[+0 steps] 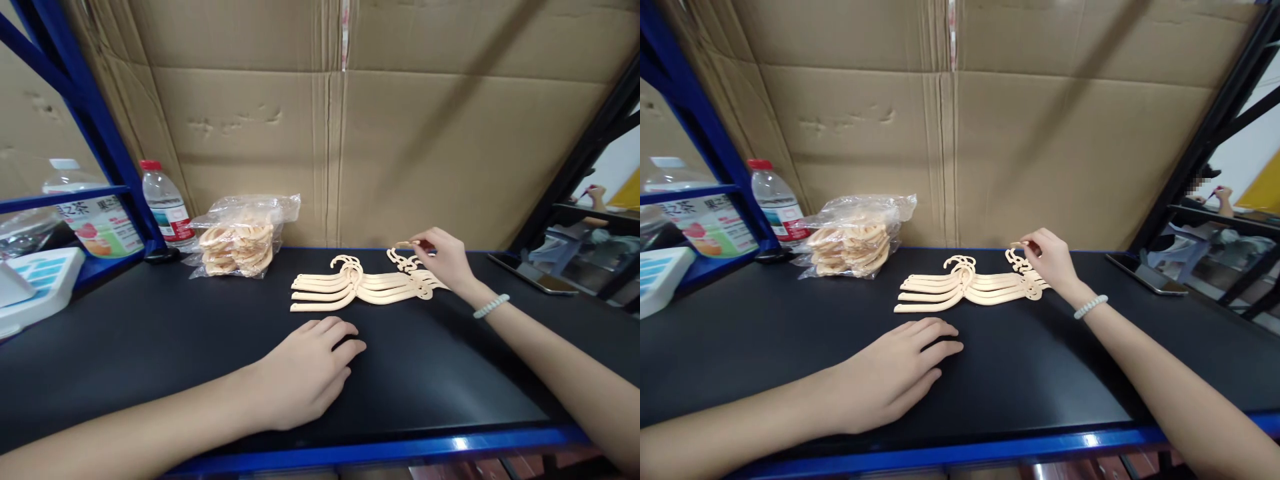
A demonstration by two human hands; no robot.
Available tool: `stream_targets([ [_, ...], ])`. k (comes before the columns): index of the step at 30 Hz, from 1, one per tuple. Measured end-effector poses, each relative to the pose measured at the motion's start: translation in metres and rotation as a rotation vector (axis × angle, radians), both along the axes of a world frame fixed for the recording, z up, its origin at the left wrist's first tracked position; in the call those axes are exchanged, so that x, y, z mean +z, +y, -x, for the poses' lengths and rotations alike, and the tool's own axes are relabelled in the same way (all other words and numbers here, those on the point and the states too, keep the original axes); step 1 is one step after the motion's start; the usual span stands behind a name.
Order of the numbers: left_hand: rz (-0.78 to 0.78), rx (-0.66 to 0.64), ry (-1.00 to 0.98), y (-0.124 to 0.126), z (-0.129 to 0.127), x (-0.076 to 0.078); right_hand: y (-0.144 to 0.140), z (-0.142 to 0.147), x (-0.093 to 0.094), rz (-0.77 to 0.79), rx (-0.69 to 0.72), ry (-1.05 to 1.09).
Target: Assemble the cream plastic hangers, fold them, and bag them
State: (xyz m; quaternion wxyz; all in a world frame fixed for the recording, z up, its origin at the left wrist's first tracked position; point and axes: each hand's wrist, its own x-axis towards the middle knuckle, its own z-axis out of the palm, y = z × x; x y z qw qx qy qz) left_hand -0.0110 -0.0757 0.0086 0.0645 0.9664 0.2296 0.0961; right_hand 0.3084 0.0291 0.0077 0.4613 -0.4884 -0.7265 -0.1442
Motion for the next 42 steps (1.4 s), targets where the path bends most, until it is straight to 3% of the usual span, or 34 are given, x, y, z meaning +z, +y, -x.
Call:
stream_targets([
  [2,0.186,0.024,-0.128,0.003,-0.002,-0.002,-0.012,0.029,0.002,0.097,0.139,0.286],
  [4,0.387,0.114,-0.295,0.007,-0.004,-0.006,-0.028,0.059,0.002,0.318,0.347,0.565],
  [6,0.601,0.243,-0.486,0.012,-0.007,-0.009,-0.046,0.087,0.001,0.524,0.531,0.696],
  [10,1.011,0.426,-0.809,0.018,-0.012,-0.011,-0.072,0.120,-0.007,0.766,0.719,0.704],
  [14,1.189,0.504,-0.992,0.021,-0.013,-0.012,-0.078,0.124,-0.013,0.779,0.745,0.547],
  [17,1.234,0.467,-1.033,0.022,-0.012,-0.013,-0.076,0.111,-0.008,0.563,0.696,0.208],
  [20,1.263,0.477,-1.055,0.022,-0.013,-0.012,-0.070,0.090,-0.003,0.323,0.551,-0.215],
  [23,1.289,0.523,-1.047,0.021,-0.013,-0.011,-0.062,0.073,-0.009,0.288,0.306,-0.418],
  [27,1.285,0.542,-1.043,0.020,-0.014,-0.010,-0.049,0.066,-0.026,0.431,0.121,-0.512],
  [35,1.152,0.557,-1.039,0.034,-0.007,-0.012,-0.028,0.071,-0.038,0.588,0.064,-0.492],
  [38,1.058,0.590,-1.121,0.045,-0.003,-0.012,-0.023,0.069,-0.037,0.557,0.064,-0.459],
  [42,0.959,0.581,-1.250,0.062,0.005,-0.012,-0.028,0.067,-0.033,0.364,0.149,-0.396],
])
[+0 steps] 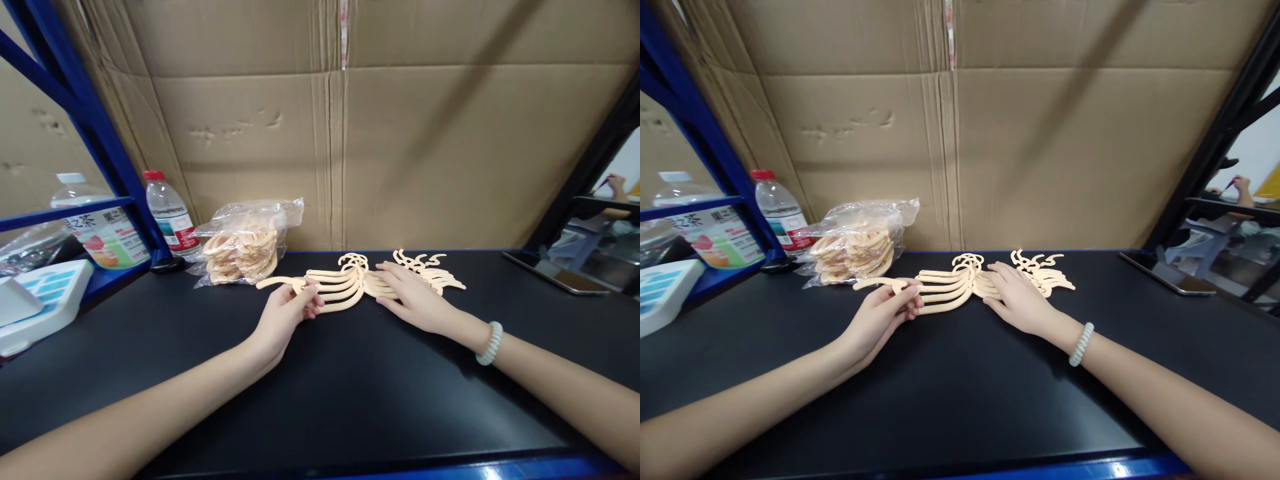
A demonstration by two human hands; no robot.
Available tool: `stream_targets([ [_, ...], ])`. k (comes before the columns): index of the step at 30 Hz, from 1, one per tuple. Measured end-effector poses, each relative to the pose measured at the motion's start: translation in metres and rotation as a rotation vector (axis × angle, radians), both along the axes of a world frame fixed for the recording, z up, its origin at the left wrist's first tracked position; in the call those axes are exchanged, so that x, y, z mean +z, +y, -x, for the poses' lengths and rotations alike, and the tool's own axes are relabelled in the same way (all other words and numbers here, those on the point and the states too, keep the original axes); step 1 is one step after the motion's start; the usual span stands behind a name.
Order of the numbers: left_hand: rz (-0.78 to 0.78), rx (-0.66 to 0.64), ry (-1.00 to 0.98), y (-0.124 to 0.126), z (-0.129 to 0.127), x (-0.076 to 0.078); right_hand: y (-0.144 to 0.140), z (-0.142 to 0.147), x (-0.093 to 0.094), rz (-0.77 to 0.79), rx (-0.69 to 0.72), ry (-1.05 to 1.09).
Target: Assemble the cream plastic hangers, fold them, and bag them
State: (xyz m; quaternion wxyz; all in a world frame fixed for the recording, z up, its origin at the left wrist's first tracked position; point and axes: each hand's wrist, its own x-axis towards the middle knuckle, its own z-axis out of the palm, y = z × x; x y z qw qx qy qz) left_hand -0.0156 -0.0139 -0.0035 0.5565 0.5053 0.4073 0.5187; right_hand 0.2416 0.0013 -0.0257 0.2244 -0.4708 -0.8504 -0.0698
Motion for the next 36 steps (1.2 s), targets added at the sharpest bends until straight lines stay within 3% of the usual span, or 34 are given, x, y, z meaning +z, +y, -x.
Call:
stream_targets([
  [6,-0.043,0.033,-0.077,0.011,0.006,0.000,-0.010,-0.001,0.006,-0.009,0.063,0.075],
  [12,-0.013,-0.122,-0.095,0.017,0.010,0.001,-0.010,-0.003,0.004,0.007,0.086,0.206],
  [19,0.032,-0.001,-0.144,0.020,0.012,0.003,-0.017,-0.008,0.016,0.093,0.049,0.385],
  [23,0.027,-0.095,-0.165,0.018,0.011,0.002,-0.014,-0.008,0.017,0.088,0.067,0.550],
  [26,0.042,-0.138,-0.189,0.016,0.011,0.000,-0.012,-0.008,0.014,0.169,0.100,0.640],
  [29,0.072,-0.163,-0.216,0.015,0.011,0.000,-0.013,-0.008,0.013,0.202,0.131,0.646],
  [36,0.127,-0.217,-0.229,0.011,0.008,0.002,-0.020,-0.007,0.017,0.031,0.088,0.523],
])
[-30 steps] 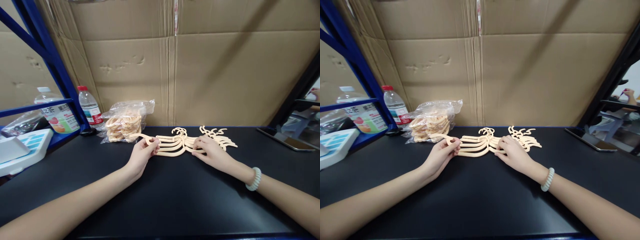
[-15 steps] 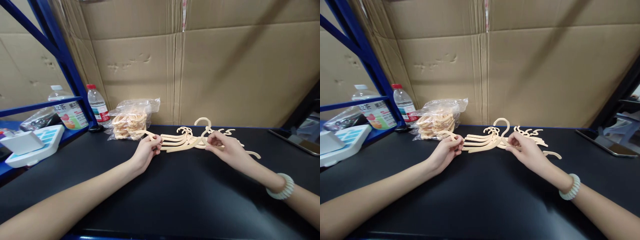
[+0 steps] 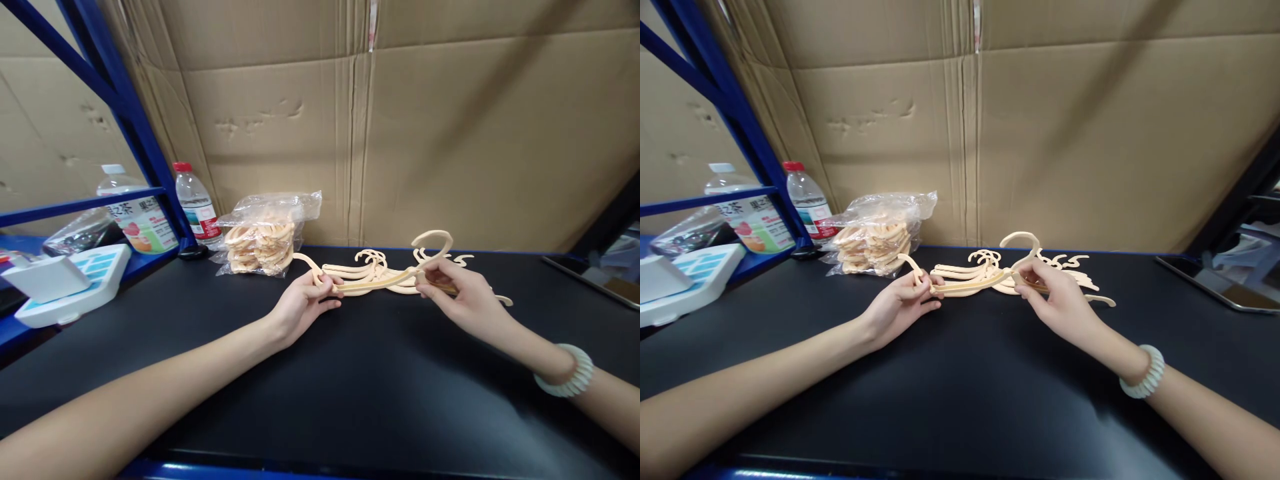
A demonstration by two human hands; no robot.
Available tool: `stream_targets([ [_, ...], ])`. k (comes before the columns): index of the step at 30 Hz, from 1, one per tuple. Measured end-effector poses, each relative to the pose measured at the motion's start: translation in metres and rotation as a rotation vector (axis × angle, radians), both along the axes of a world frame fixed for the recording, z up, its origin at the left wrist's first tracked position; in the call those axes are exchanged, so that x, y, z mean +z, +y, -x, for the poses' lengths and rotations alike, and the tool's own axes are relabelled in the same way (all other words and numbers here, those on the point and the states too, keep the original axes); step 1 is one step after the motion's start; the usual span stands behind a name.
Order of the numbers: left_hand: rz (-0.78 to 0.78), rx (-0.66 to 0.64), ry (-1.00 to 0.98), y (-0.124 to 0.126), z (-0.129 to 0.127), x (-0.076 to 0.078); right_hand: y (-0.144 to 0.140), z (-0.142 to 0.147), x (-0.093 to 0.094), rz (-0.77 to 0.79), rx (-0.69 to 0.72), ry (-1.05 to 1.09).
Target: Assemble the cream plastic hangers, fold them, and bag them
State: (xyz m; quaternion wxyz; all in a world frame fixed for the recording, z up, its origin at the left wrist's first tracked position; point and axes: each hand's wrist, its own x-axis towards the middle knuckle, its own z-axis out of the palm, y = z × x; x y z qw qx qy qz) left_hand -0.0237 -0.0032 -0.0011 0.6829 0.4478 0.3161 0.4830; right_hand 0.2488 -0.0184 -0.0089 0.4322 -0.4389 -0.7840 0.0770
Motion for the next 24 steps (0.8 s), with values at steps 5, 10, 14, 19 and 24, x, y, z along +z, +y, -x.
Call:
stream_targets([
  [5,0.016,-0.013,-0.024,0.0009,0.0000,-0.0006,0.0008,-0.0017,-0.0022,-0.052,-0.039,0.004],
  [10,0.018,-0.012,-0.038,0.0028,0.0008,-0.0033,0.0017,-0.0018,-0.0030,-0.053,-0.047,-0.022],
  [14,0.021,-0.019,-0.038,0.0030,0.0009,-0.0033,0.0008,-0.0014,-0.0014,-0.072,-0.059,-0.039],
  [19,0.044,-0.003,-0.031,0.0022,0.0003,-0.0007,0.0002,-0.0012,-0.0010,-0.116,-0.068,-0.082],
  [24,0.075,0.014,-0.040,0.0012,0.0007,0.0016,-0.0010,0.0009,0.0022,-0.134,-0.025,-0.113],
])
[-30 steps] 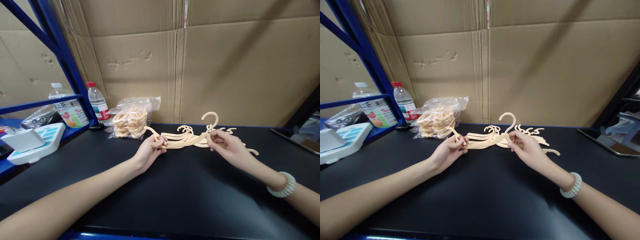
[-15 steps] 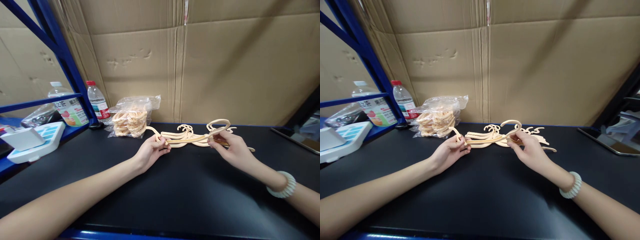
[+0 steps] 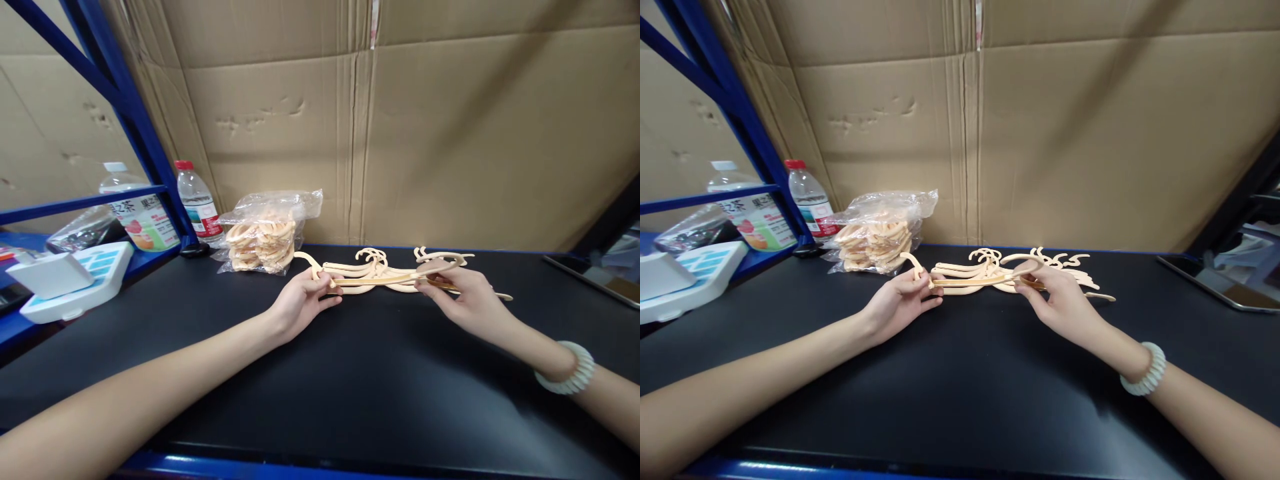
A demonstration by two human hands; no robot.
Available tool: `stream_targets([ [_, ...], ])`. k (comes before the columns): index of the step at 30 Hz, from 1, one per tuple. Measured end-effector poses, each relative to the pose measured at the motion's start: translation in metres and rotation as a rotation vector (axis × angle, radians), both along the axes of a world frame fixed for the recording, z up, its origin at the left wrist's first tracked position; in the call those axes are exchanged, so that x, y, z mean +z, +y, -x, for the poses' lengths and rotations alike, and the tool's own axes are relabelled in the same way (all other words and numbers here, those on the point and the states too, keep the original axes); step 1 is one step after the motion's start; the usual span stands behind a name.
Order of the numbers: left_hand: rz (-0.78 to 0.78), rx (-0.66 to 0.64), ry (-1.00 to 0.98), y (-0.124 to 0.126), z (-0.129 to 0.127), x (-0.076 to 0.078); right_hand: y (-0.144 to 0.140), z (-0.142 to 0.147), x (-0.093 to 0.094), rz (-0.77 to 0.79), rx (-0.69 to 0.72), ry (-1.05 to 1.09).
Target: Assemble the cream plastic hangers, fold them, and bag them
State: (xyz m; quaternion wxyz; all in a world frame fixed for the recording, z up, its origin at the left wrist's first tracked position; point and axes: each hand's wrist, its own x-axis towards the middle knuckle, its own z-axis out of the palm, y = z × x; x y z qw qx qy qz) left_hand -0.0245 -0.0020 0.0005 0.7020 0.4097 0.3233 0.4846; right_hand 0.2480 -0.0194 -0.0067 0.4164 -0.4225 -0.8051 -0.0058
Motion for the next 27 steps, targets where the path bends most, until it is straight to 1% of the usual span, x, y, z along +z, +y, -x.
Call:
stream_targets([
  [4,-0.008,-0.019,-0.007,0.0002,0.0005,0.0003,-0.0012,0.0007,0.0014,0.003,0.003,-0.004],
  [11,-0.033,-0.017,0.013,0.0016,-0.0010,-0.0026,-0.0027,0.0013,-0.0005,-0.051,-0.004,-0.021],
  [17,-0.041,0.051,0.040,0.0026,-0.0040,-0.0036,-0.0054,0.0031,-0.0005,-0.162,0.015,-0.050],
  [21,-0.050,0.098,0.058,0.0020,-0.0045,-0.0040,-0.0077,0.0038,-0.0002,-0.184,0.037,-0.065],
  [27,-0.096,0.121,0.072,0.0014,-0.0039,-0.0051,-0.0093,0.0041,-0.0008,-0.210,0.038,-0.040],
])
